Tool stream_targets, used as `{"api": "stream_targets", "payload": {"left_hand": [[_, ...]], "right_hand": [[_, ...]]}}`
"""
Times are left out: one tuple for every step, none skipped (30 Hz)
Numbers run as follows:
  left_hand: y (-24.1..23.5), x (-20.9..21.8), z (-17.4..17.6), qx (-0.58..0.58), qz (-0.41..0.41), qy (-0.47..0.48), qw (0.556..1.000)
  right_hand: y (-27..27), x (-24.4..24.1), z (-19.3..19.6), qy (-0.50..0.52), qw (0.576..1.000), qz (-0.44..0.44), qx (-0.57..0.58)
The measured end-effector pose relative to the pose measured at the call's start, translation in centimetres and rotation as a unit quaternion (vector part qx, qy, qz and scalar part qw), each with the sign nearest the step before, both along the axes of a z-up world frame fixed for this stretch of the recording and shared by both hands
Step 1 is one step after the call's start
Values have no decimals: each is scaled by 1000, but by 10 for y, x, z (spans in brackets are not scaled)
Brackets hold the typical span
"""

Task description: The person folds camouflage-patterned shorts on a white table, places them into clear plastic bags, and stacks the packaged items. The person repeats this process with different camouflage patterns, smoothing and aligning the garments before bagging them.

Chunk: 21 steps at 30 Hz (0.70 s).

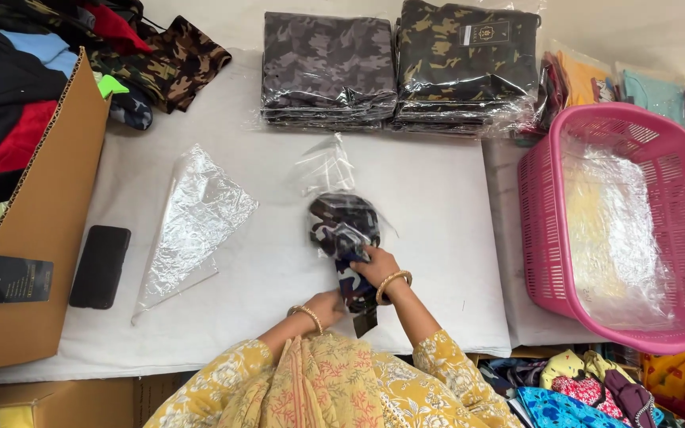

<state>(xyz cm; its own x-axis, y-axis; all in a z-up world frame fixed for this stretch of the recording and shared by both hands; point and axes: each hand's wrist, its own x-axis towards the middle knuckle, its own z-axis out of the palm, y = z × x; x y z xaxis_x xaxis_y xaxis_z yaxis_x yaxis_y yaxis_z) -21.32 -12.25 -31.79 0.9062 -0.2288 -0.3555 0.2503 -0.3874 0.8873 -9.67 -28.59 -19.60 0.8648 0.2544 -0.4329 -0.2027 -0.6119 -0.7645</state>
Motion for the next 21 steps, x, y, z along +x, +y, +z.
{"api": "stream_targets", "payload": {"left_hand": [[13, -12, -20, 24, -30, 0, 999], [21, -10, 13, 26, -30, 4, 999], [28, -8, 46, 108, 48, 10, 993], [35, -9, 79, 189, 120, 19, 974], [34, -2, 102, 191, 117, 26, 974], [33, 14, 126, 203, 119, -126, 964], [32, 29, 151, 209, 114, -274, 932], [25, 45, 167, 209, 115, -276, 931], [19, 61, 184, 217, 110, -324, 914], [12, 77, 201, 224, 106, -372, 894], [12, 89, 183, 223, 108, -374, 894], [12, 102, 165, 242, 101, -365, 893], [11, 115, 147, 261, 94, -355, 893], [9, 111, 157, 259, 91, -355, 894], [6, 107, 167, 248, 71, -372, 892], [4, 108, 178, 237, 51, -392, 888], [2, 103, 203, 236, 49, -394, 887], [-2, 92, 227, 201, 49, -458, 864], [-6, 82, 251, 164, 49, -520, 837], [-5, 80, 248, 163, 43, -519, 838], [-5, 77, 245, 156, 51, -523, 836]], "right_hand": [[-4, 0, -24, -40, 988, 84, -121], [-6, -7, -29, -36, 989, 86, -119], [-8, -14, -33, -55, 985, 84, -142], [-11, -27, -38, -70, 981, 79, -165], [-8, -36, -29, -62, 981, 78, -164], [-5, -35, -17, -86, 982, 83, -147], [-1, -35, -5, -110, 981, 88, -129], [4, -35, 6, -113, 981, 89, -130], [8, -35, 18, -112, 977, 103, -152], [12, -35, 30, -113, 971, 118, -175], [6, -30, 34, -115, 970, 119, -177], [0, -24, 39, -150, 967, 116, -170], [-7, -18, 43, -184, 963, 114, -163], [-14, -18, 45, -183, 963, 111, -164], [-21, -18, 46, -203, 969, 84, -116], [-27, -13, 48, -227, 970, 57, -67], [-30, -10, 48, -229, 970, 53, -67], [-35, -13, 46, -301, 953, 22, -26], [-39, -16, 45, -371, 929, -8, 14], [-34, -15, 53, -369, 929, -15, 14], [-29, -14, 62, -357, 934, -9, -1]]}}
